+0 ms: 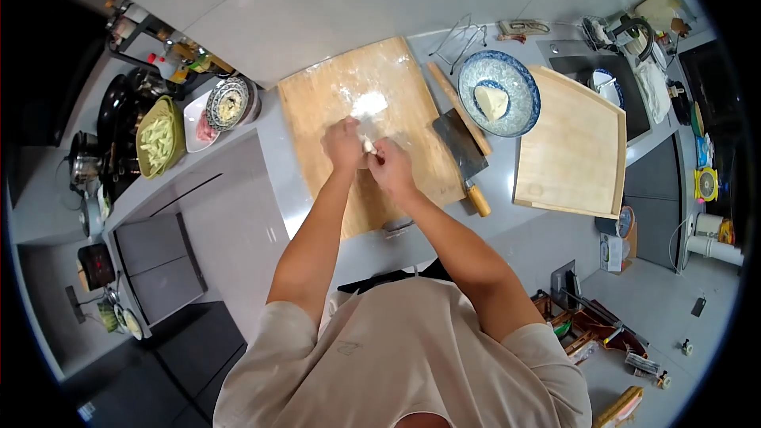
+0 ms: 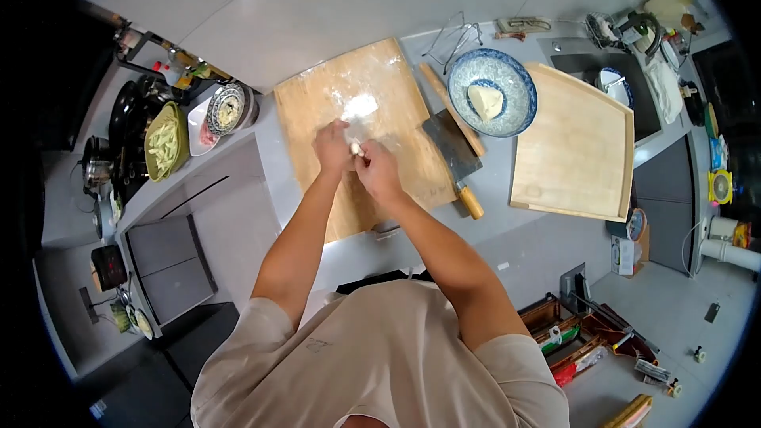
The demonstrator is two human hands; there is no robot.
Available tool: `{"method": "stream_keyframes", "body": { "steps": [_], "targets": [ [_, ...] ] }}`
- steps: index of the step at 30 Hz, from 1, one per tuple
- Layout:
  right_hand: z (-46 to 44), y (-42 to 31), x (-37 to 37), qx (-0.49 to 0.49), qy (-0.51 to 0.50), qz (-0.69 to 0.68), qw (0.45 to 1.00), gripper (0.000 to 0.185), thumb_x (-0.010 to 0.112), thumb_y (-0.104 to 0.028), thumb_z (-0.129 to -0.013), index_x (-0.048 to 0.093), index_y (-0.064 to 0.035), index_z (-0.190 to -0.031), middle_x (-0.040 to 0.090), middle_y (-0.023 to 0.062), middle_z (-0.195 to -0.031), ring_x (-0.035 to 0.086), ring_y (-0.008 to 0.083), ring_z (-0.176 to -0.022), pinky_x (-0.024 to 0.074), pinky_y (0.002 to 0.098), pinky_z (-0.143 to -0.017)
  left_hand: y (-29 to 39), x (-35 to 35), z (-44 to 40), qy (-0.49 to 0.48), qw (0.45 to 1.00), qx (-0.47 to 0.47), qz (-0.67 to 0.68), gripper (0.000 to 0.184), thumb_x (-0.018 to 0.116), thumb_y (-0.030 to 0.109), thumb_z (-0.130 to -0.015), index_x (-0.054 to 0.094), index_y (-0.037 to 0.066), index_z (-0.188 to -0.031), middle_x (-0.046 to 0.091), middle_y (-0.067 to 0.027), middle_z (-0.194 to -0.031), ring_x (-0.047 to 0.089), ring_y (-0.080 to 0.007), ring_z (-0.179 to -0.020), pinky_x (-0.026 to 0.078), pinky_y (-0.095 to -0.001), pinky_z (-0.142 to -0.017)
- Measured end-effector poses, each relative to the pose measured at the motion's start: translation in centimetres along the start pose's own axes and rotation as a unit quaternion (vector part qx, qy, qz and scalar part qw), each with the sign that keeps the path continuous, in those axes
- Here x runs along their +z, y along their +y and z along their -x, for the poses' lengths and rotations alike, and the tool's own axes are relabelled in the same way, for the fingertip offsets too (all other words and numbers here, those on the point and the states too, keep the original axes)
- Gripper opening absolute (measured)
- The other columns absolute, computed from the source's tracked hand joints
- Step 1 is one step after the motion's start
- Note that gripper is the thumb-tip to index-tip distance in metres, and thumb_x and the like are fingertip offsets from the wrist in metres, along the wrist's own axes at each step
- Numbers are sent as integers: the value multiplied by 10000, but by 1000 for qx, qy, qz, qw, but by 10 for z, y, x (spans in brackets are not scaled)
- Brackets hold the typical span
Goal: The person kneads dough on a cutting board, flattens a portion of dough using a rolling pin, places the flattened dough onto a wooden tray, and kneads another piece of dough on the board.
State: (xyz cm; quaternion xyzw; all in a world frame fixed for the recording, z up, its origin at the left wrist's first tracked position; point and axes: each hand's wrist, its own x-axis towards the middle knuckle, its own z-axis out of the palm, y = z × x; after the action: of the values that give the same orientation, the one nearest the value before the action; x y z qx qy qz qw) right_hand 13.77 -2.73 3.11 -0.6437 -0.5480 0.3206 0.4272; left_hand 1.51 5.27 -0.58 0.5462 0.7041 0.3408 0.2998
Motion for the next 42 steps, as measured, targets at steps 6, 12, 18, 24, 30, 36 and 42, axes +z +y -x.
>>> {"method": "stream_keyframes", "body": {
  "steps": [6, 12, 18, 24, 30, 36, 42],
  "targets": [
    [49, -5, -6, -222, -113, 48, 967, 268, 729, -85, -916, 694, -54, -1180, 680, 184, -1084, 701, 361, -909, 593, 411, -760, 30, -85, 68, -174, 853, -352, 344, 434, 637, 353, -1064, 639, 26, -1349, 695, -89, -1104, 696, -211, -957, 564, -363, -818],
    [45, 23, -19, -107, -48, 143, 983, 369, 656, -146, -979, 650, -57, -1337, 624, 190, -1386, 649, 386, -1203, 550, 461, -1009, -21, -80, 75, -149, 831, -295, 448, 484, 684, 296, -1056, 576, -19, -1407, 686, -129, -1313, 703, -246, -1101, 580, -410, -911],
    [-2, 22, 12, -157, -147, 300, 929, 655, 594, -286, -1017, 422, 12, -1575, 406, 193, -1649, 311, 357, -1564, 222, 481, -1299, -43, -99, 90, -92, 798, -290, 521, 424, 647, 270, -1073, 588, -3, -1393, 682, -117, -1293, 674, -249, -1172, 553, -421, -992],
    [-12, 1, 36, -292, -310, 394, 814, 623, 511, -322, -1062, 401, -14, -1592, 332, 132, -1704, 235, 320, -1605, 157, 460, -1323, -45, -111, 99, -67, 777, -273, 563, 367, 571, 241, -1095, 552, 38, -1399, 649, -92, -1327, 635, -238, -1234, 526, -411, -1044],
    [18, 17, -33, -222, -259, 406, 848, 639, 474, -388, -1076, 404, -18, -1592, 334, 144, -1704, 235, 303, -1607, 163, 443, -1324, -51, -107, 93, -101, 773, -245, 576, 368, 454, 352, -1133, 560, 123, -1401, 657, -55, -1329, 629, -222, -1242, 528, -439, -1034],
    [11, 10, -23, -260, -391, 399, 788, 633, 449, -409, -1084, 426, -23, -1584, 368, 127, -1691, 262, 292, -1597, 207, 442, -1310, -39, -95, 88, -89, 804, -272, 521, 351, 531, 352, -1106, 591, 119, -1361, 670, -47, -1281, 646, -213, -1190, 533, -413, -1004],
    [-3, 33, -41, -242, -252, 371, 861, 524, 503, -335, -1080, 523, -114, -1554, 494, 134, -1610, 388, 296, -1539, 261, 430, -1286, -26, -97, 88, -91, 807, -266, 519, 265, 622, 268, -1065, 640, 103, -1272, 695, -43, -1183, 667, -190, -1107, 540, -370, -970]
  ]
}}
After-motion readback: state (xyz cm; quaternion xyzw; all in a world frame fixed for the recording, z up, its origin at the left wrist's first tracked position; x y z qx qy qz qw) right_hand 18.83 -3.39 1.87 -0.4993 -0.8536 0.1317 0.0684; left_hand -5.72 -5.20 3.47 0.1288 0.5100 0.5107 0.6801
